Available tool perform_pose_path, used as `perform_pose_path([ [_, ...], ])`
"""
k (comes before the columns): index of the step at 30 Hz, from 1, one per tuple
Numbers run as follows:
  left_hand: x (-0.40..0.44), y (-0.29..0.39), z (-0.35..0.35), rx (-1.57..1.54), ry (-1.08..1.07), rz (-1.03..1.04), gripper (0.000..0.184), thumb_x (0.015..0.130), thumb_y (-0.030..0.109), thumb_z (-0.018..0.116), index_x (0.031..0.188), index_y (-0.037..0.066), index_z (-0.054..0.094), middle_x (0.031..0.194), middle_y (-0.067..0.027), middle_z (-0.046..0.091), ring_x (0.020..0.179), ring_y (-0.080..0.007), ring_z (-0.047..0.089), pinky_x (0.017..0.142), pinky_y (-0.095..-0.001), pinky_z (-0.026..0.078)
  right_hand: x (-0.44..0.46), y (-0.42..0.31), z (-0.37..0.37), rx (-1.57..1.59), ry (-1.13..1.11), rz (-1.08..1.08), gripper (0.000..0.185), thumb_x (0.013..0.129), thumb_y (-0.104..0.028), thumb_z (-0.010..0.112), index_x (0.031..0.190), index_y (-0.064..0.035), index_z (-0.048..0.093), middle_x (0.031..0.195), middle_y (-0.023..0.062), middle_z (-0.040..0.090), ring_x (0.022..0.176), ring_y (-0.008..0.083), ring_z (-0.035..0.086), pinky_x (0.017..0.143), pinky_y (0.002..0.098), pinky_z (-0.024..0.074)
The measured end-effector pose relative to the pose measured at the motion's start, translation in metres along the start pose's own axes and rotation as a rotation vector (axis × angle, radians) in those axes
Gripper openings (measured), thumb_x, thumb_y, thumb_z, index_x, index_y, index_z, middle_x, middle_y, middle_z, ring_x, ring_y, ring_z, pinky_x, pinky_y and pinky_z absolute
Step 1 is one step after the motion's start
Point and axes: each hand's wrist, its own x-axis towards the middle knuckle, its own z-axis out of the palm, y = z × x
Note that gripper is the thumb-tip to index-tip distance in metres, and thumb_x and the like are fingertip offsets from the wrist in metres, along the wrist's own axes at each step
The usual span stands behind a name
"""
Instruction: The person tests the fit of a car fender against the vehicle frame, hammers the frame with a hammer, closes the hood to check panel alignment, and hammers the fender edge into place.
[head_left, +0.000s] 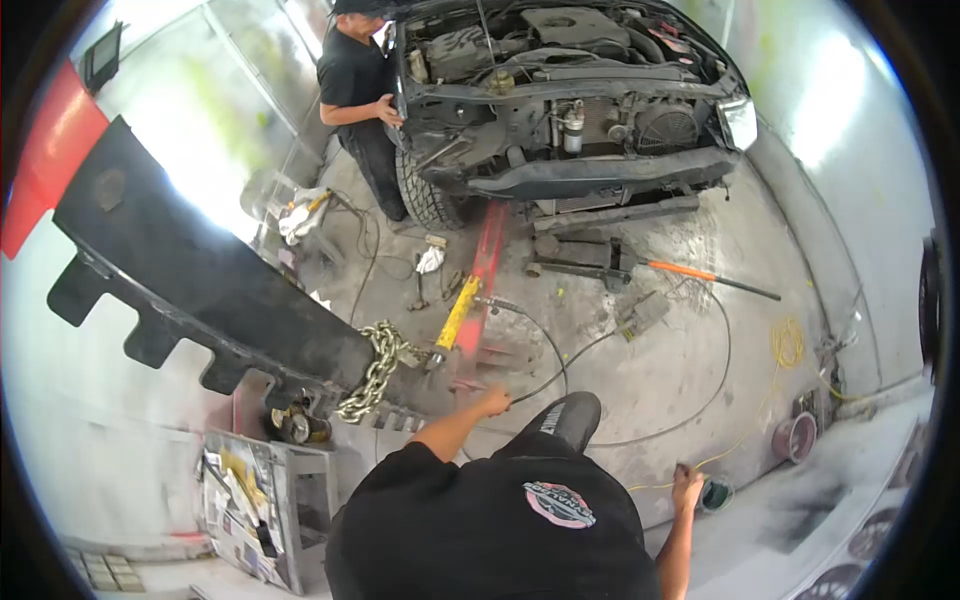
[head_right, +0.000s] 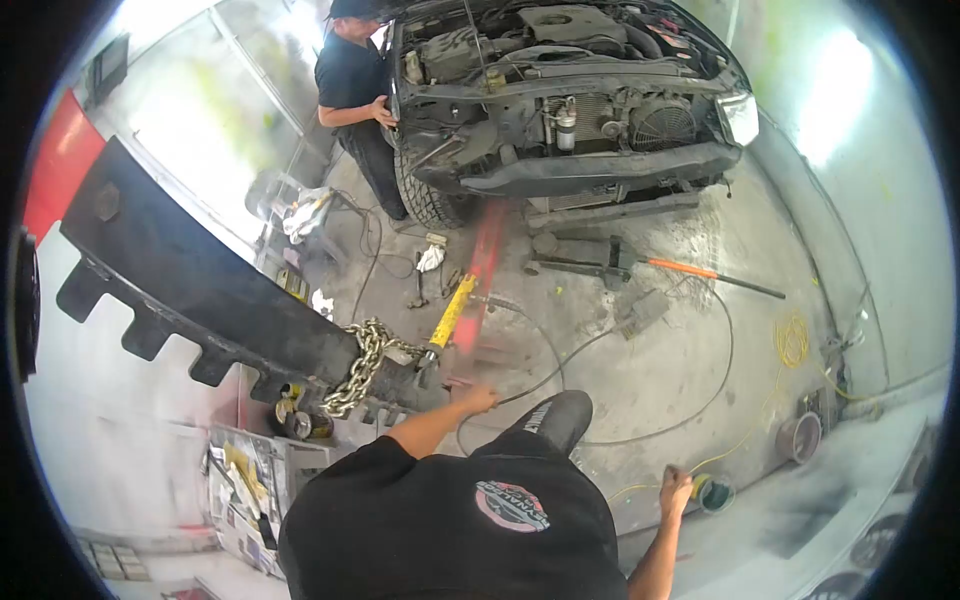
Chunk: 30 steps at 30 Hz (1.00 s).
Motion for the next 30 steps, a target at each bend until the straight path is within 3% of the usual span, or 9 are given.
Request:
perform_pose_path([
  [5, 0.032, 0.036, 0.015, -0.104, -0.066, -0.159, 0.025, 0.087, 0.020, 0.059, 0.083, -0.001, 0.073, 0.071, -0.0143, 0.070, 0.054, -0.0245, 0.065, 0.046, -0.0465, 0.051, 0.183, -0.144, -0.059, 0.062, 0.052, -0.238, 0.020, 0.092, -0.010, 0.065, 0.104, 0.0021, 0.076, 0.093, 0.0235, 0.074, 0.084, 0.0351, 0.072, 0.078, 0.0419, 0.0551],
  [10, 0.181, 0.010, 0.047, 0.230, 0.211, 0.319, 0.028, 0.085, 0.017, 0.057, 0.092, -0.006, 0.072, 0.090, -0.0258, 0.073, 0.080, -0.0417, 0.072, 0.070, -0.0548, 0.056, 0.328, -0.216, -0.046, -0.012, -0.034, -0.409, 0.017, 0.092, -0.009, 0.068, 0.103, 0.0012, 0.075, 0.096, 0.0220, 0.073, 0.086, 0.0397, 0.069, 0.079, 0.0439, 0.0543],
  [13, 0.207, 0.122, -0.025, -0.114, 0.110, -0.129, 0.033, 0.091, 0.022, 0.053, 0.097, -0.005, 0.072, 0.104, -0.0298, 0.070, 0.098, -0.0473, 0.068, 0.087, -0.0562, 0.053, 0.405, -0.226, -0.017, -0.013, -0.226, -0.598, 0.020, 0.091, -0.010, 0.070, 0.108, -0.0002, 0.074, 0.097, 0.0220, 0.071, 0.087, 0.0408, 0.067, 0.080, 0.0470, 0.0535],
  [18, 0.350, 0.126, -0.048, 0.410, 0.240, 0.524, 0.025, 0.089, 0.017, 0.061, 0.100, -0.002, 0.074, 0.097, -0.0253, 0.073, 0.093, -0.0431, 0.071, 0.086, -0.0526, 0.055, 0.484, -0.239, 0.012, -0.069, -0.283, -0.676, 0.026, 0.091, -0.013, 0.071, 0.115, -0.0051, 0.071, 0.106, 0.0210, 0.070, 0.101, 0.0420, 0.064, 0.090, 0.0492, 0.0507],
  [19, 0.303, 0.222, -0.104, -0.375, 0.298, -0.036, 0.027, 0.093, 0.020, 0.062, 0.105, -0.002, 0.073, 0.095, -0.0249, 0.073, 0.089, -0.0415, 0.071, 0.084, -0.0503, 0.055, 0.492, -0.258, 0.006, -0.040, -0.375, -0.619, 0.025, 0.091, -0.013, 0.071, 0.115, -0.0050, 0.071, 0.106, 0.0204, 0.070, 0.102, 0.0413, 0.064, 0.090, 0.0487, 0.0507],
  [21, 0.317, 0.235, -0.126, -0.590, 0.327, 0.003, 0.037, 0.101, 0.028, 0.058, 0.116, -0.004, 0.069, 0.093, -0.0129, 0.075, 0.079, -0.0207, 0.069, 0.070, -0.0354, 0.054, 0.517, -0.269, -0.003, -0.001, -0.463, -0.577, 0.025, 0.091, -0.013, 0.071, 0.115, -0.0049, 0.072, 0.107, 0.0199, 0.071, 0.103, 0.0406, 0.064, 0.090, 0.0482, 0.0507],
  [28, 0.288, 0.157, -0.086, 0.138, 0.411, -0.208, 0.044, 0.095, 0.032, 0.059, 0.119, -0.003, 0.068, 0.113, -0.0285, 0.070, 0.112, -0.0412, 0.066, 0.095, -0.0535, 0.050, 0.670, -0.340, -0.029, -0.017, -0.471, -0.883, 0.026, 0.092, -0.014, 0.070, 0.114, -0.0010, 0.072, 0.105, 0.0211, 0.072, 0.103, 0.0416, 0.065, 0.092, 0.0462, 0.0504],
  [29, 0.321, 0.084, -0.020, -0.645, 0.834, -0.151, 0.053, 0.090, 0.033, 0.065, 0.128, -0.003, 0.063, 0.125, -0.0298, 0.064, 0.120, -0.0430, 0.061, 0.102, -0.0523, 0.048, 0.697, -0.367, -0.037, 0.020, -0.414, -0.943, 0.026, 0.092, -0.014, 0.070, 0.114, -0.0010, 0.072, 0.105, 0.0211, 0.072, 0.103, 0.0416, 0.065, 0.092, 0.0462, 0.0504],
  [30, 0.322, 0.084, -0.003, -0.251, 1.023, -0.426, 0.064, 0.086, 0.033, 0.070, 0.137, -0.003, 0.057, 0.133, -0.0308, 0.059, 0.124, -0.0422, 0.057, 0.108, -0.0500, 0.045, 0.718, -0.386, -0.048, 0.053, -0.367, -0.998, 0.027, 0.092, -0.015, 0.070, 0.115, -0.0006, 0.072, 0.104, 0.0217, 0.072, 0.103, 0.0424, 0.065, 0.092, 0.0466, 0.0503],
])
